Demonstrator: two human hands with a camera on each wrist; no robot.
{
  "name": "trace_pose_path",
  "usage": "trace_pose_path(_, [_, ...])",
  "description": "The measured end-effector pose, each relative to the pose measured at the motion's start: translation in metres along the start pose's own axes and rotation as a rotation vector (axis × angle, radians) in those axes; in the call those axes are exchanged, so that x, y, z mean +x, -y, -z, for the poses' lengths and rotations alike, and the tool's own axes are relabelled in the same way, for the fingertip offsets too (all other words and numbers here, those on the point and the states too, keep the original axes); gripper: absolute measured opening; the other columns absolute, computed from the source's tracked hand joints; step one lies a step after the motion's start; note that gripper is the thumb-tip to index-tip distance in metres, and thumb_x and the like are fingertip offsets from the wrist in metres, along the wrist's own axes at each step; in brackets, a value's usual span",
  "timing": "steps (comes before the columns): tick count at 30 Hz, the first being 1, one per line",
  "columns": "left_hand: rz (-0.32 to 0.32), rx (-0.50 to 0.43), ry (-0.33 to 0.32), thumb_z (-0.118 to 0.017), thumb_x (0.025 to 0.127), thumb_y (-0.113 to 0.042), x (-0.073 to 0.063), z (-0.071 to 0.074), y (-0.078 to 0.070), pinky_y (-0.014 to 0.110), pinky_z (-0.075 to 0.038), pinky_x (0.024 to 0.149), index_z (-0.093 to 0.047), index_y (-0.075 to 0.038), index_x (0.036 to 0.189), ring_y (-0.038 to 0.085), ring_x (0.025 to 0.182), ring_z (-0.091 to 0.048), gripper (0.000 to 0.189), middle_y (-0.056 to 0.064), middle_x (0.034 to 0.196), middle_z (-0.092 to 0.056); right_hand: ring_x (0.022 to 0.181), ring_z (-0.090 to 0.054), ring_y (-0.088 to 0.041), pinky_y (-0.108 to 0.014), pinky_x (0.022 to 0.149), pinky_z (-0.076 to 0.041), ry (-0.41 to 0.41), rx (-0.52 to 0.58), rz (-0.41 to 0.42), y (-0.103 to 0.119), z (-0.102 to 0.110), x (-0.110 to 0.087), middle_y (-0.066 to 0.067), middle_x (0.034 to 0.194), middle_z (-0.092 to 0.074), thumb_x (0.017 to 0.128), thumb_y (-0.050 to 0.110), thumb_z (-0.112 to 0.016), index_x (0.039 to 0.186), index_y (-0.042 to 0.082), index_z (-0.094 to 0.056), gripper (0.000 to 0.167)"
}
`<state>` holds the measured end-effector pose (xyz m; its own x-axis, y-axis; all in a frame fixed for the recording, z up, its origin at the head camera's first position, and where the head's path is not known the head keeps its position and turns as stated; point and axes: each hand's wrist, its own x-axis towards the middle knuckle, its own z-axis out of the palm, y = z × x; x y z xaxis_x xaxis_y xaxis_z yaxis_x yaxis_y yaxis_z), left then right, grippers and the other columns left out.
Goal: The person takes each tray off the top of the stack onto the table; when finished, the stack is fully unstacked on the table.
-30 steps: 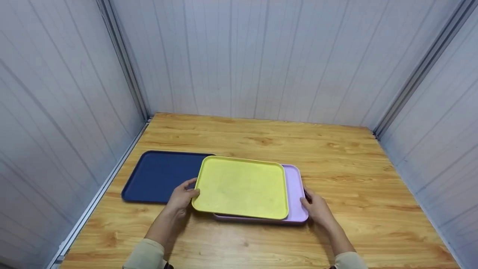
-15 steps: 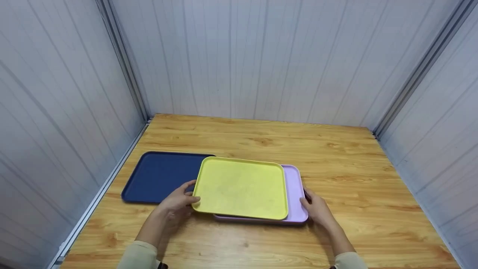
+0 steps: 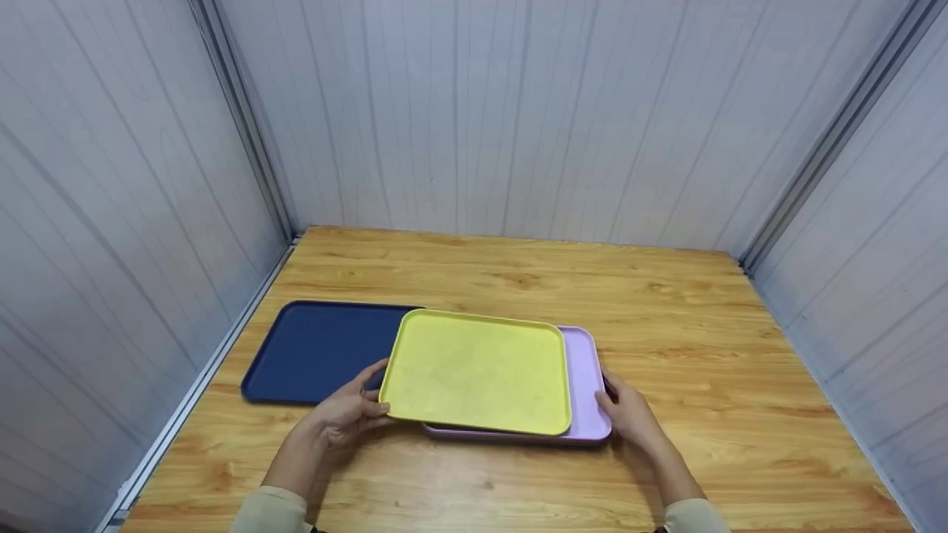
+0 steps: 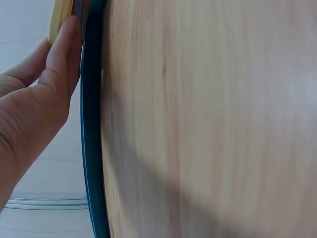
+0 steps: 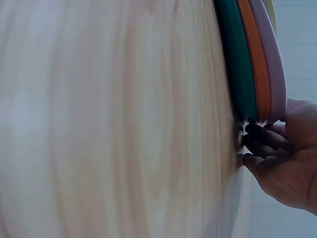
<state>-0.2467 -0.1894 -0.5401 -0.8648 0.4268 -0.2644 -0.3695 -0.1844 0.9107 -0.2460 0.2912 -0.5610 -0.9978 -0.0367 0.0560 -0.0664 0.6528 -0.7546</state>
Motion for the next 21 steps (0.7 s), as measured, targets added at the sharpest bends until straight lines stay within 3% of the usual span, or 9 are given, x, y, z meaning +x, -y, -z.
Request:
trace_pose_path(9, [0.017, -0.073, -0.075, -0.045, 0.092, 0.023, 0.009, -0.005, 0.000, 0.045, -0.055, 0.093, -0.008, -0.013, 0.164, 0.035, 0.110, -0.066, 0.088, 0.034, 0.132, -0.051, 0.135, -0.043, -0.045, -0.054, 0.114, -0.031, 0.006, 0.022, -0.011, 0.001, 0.002, -0.001, -0.033, 0.144, -0.046, 0.101, 0.003, -0.056, 0.148, -0.011, -0.040, 0.052])
trace_pose_path(21, [-0.028, -0.133, -0.161, -0.039, 0.094, 0.024, 0.020, -0.015, 0.001, 0.045, -0.054, 0.093, -0.008, -0.012, 0.164, 0.031, 0.108, -0.064, 0.084, 0.036, 0.136, -0.043, 0.135, -0.043, -0.045, -0.055, 0.114, -0.031, 0.010, -0.011, -0.002, 0.000, 0.000, 0.002, -0.034, 0.143, -0.047, 0.100, 0.005, -0.056, 0.146, -0.013, -0.041, 0.052])
